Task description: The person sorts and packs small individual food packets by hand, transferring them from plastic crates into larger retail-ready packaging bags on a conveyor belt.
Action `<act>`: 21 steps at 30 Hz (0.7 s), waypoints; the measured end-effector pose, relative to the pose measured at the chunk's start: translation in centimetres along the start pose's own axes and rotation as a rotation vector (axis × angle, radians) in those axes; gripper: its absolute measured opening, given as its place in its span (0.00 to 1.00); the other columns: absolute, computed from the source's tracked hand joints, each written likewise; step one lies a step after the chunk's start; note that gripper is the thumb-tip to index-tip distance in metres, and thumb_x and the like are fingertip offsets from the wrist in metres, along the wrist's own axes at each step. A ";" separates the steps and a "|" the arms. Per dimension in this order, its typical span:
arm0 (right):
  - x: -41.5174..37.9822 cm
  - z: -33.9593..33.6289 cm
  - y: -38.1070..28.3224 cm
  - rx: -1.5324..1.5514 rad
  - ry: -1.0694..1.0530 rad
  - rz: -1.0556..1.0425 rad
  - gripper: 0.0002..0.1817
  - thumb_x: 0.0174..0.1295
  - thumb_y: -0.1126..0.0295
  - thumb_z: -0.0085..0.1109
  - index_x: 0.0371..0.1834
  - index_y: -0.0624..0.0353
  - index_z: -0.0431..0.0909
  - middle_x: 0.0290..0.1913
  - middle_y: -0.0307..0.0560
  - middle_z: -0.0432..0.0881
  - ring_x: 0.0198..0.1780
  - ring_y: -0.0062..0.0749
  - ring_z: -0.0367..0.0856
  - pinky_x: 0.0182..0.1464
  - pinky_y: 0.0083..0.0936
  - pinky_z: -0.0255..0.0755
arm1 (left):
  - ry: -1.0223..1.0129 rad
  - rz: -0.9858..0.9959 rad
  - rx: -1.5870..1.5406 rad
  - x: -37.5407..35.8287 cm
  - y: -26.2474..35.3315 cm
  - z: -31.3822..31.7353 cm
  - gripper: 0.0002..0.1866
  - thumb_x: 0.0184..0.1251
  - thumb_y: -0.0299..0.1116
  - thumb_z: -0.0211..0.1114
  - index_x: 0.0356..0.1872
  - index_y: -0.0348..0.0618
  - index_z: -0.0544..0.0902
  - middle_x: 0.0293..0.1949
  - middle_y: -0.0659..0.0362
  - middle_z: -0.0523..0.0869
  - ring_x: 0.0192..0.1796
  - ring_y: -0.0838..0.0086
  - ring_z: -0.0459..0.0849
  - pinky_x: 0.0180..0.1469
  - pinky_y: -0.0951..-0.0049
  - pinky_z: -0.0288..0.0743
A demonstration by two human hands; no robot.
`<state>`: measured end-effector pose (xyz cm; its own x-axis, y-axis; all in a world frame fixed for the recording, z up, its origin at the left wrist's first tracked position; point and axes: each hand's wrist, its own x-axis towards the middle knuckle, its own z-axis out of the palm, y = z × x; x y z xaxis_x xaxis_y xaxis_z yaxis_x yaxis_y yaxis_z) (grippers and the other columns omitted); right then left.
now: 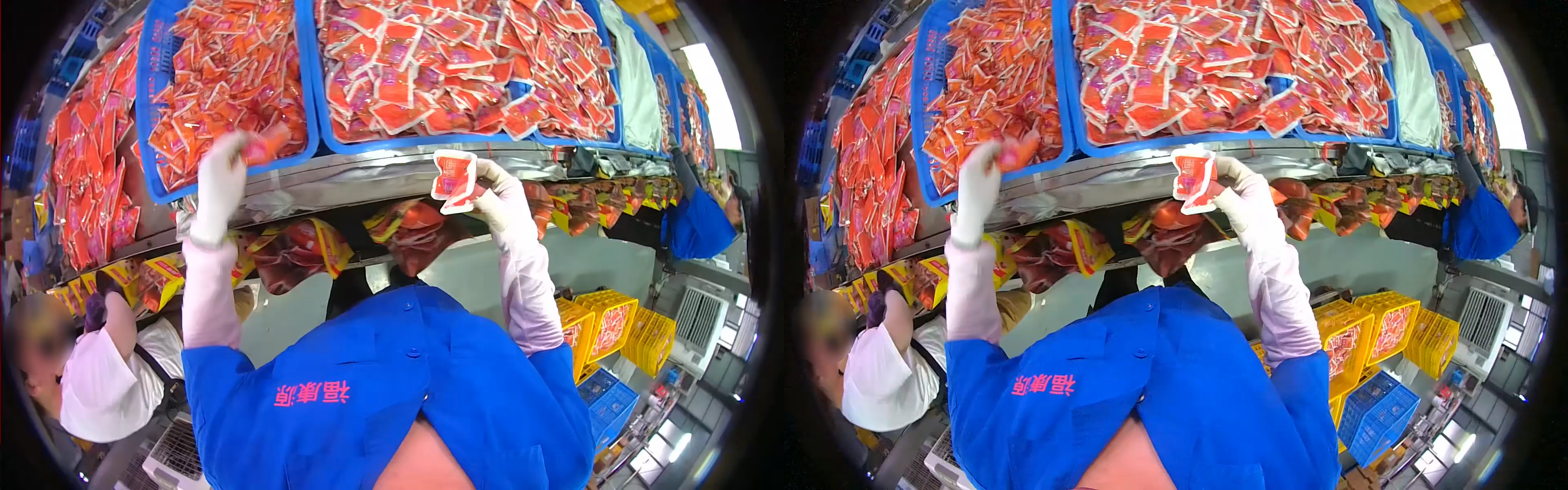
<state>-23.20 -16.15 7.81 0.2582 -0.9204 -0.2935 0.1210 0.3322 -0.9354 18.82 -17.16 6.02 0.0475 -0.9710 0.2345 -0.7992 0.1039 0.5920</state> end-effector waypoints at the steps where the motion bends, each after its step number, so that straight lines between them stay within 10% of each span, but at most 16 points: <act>1: -0.4 -0.9 0.2 0.075 -0.041 0.022 0.22 0.66 0.75 0.66 0.62 0.67 0.75 0.56 0.53 0.84 0.49 0.34 0.88 0.54 0.32 0.83 | -0.112 -0.041 -0.217 -2.2 4.8 -0.7 0.08 0.57 0.17 0.60 0.36 0.39 0.84 0.36 0.50 0.86 0.43 0.57 0.86 0.47 0.59 0.79; 5: -3.1 2.3 -3.3 0.116 -0.357 0.137 0.18 0.68 0.75 0.58 0.60 0.65 0.79 0.57 0.50 0.86 0.57 0.37 0.86 0.57 0.34 0.82 | -0.220 0.254 -0.314 -12.1 13.9 7.2 0.12 0.53 0.21 0.65 0.39 0.44 0.85 0.38 0.57 0.87 0.45 0.62 0.85 0.53 0.57 0.78; 11: -0.5 6.4 5.3 -1.640 -0.751 -0.101 0.10 0.64 0.65 0.59 0.42 0.57 0.84 0.48 0.51 0.88 0.51 0.50 0.87 0.49 0.38 0.82 | -0.308 0.392 0.289 -14.2 12.6 11.2 0.10 0.51 0.33 0.67 0.35 0.44 0.86 0.41 0.57 0.87 0.55 0.62 0.83 0.70 0.45 0.65; 16: 4.1 11.8 14.8 -1.572 -0.745 0.279 0.14 0.66 0.59 0.56 0.46 0.49 0.88 0.50 0.49 0.89 0.51 0.43 0.89 0.51 0.41 0.82 | -0.442 0.627 0.195 -13.5 9.3 11.3 0.03 0.52 0.31 0.62 0.22 0.49 0.79 0.22 0.61 0.78 0.36 0.66 0.83 0.69 0.44 0.68; 18: 7.5 12.1 28.5 -1.453 -0.716 0.373 0.15 0.66 0.55 0.57 0.45 0.46 0.89 0.52 0.50 0.89 0.51 0.45 0.89 0.52 0.43 0.81 | -0.504 0.698 0.162 -13.2 8.4 10.7 0.04 0.50 0.34 0.65 0.23 0.49 0.80 0.24 0.62 0.80 0.38 0.66 0.84 0.69 0.48 0.68; 21: 5.5 13.5 8.6 -1.381 -0.905 0.213 0.17 0.62 0.52 0.61 0.43 0.50 0.89 0.45 0.56 0.88 0.50 0.49 0.87 0.53 0.44 0.78 | -0.264 0.481 -0.154 -7.5 7.4 5.1 0.13 0.42 0.38 0.76 0.27 0.48 0.81 0.31 0.59 0.83 0.43 0.62 0.84 0.63 0.52 0.72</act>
<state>-7.78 -15.63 0.84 0.6526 -0.3127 -0.6902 -0.7423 -0.4465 -0.4996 9.53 -10.23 4.75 -0.4676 -0.8252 0.3168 -0.5961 0.5591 0.5763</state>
